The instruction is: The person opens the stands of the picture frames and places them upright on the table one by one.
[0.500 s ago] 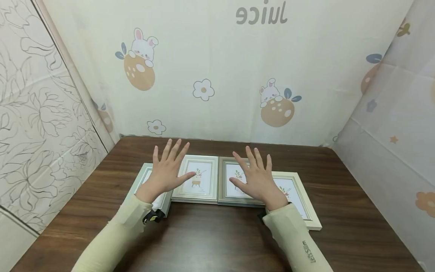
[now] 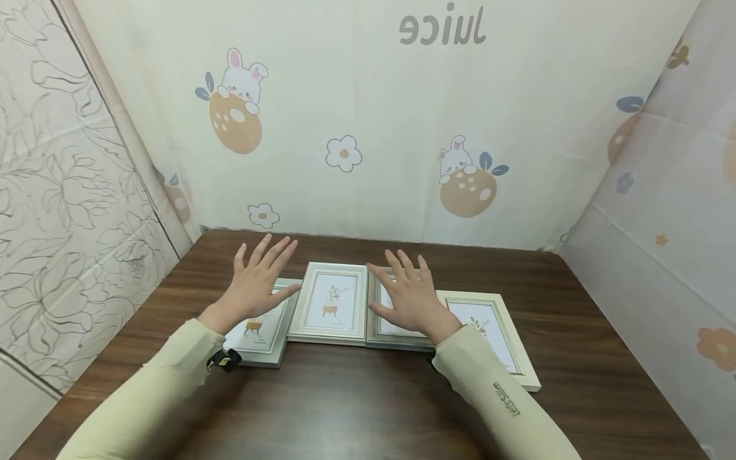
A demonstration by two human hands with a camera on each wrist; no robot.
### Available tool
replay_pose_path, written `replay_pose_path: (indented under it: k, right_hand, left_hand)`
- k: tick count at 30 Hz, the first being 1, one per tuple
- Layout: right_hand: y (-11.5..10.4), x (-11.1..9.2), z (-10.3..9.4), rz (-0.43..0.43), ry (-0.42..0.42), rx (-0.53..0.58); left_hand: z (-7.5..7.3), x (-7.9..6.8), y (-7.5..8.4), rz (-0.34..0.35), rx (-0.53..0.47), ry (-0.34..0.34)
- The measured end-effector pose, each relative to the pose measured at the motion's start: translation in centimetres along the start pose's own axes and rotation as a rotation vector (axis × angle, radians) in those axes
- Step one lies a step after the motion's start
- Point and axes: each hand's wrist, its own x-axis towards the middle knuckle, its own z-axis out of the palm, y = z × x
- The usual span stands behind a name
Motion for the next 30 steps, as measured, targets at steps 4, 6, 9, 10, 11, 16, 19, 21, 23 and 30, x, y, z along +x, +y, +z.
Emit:
replay_pose_path:
  k: [4,6,9,10,11,16,19,21,23,30]
  right_hand:
    - [-0.4,0.9,0.5,-0.039,0.005,-0.045]
    - [-0.7,1.3,0.8,-0.054,-0.004,-0.059]
    - [-1.3,2.0,1.1,-0.077,-0.031,-0.068]
    - [-1.6,2.1,1.2,-0.084,-0.043,-0.061]
    - [-1.8,2.3,1.3,-0.093,-0.055,-0.06]
    - [-3.0,3.0,2.1,-0.125,-0.112,-0.062]
    - [-3.4,3.4,2.4,-0.132,-0.14,-0.062]
    - [-3.7,3.6,2.6,-0.133,-0.158,-0.051]
    - [-3.8,3.8,2.7,-0.134,-0.179,-0.042]
    - [-4.3,4.2,3.4,-0.19,-0.208,-0.053]
  left_hand:
    - [0.1,-0.3,-1.8,-0.011,0.001,-0.014]
    - [0.1,-0.4,-2.6,-0.025,0.007,-0.029]
    - [0.2,-0.3,-3.8,-0.051,0.008,-0.052]
    - [0.3,-0.3,-4.2,-0.06,0.012,-0.061]
    - [0.4,-0.3,-4.6,-0.071,0.009,-0.069]
    - [1.1,-0.3,-6.6,-0.111,-0.004,-0.107]
    - [1.4,-0.3,-7.7,-0.129,-0.002,-0.131]
    - [1.6,-0.1,-8.3,-0.14,0.004,-0.147]
    - [1.7,0.1,-8.8,-0.154,0.0,-0.162]
    - [2.2,0.6,-10.1,-0.186,-0.002,-0.245]
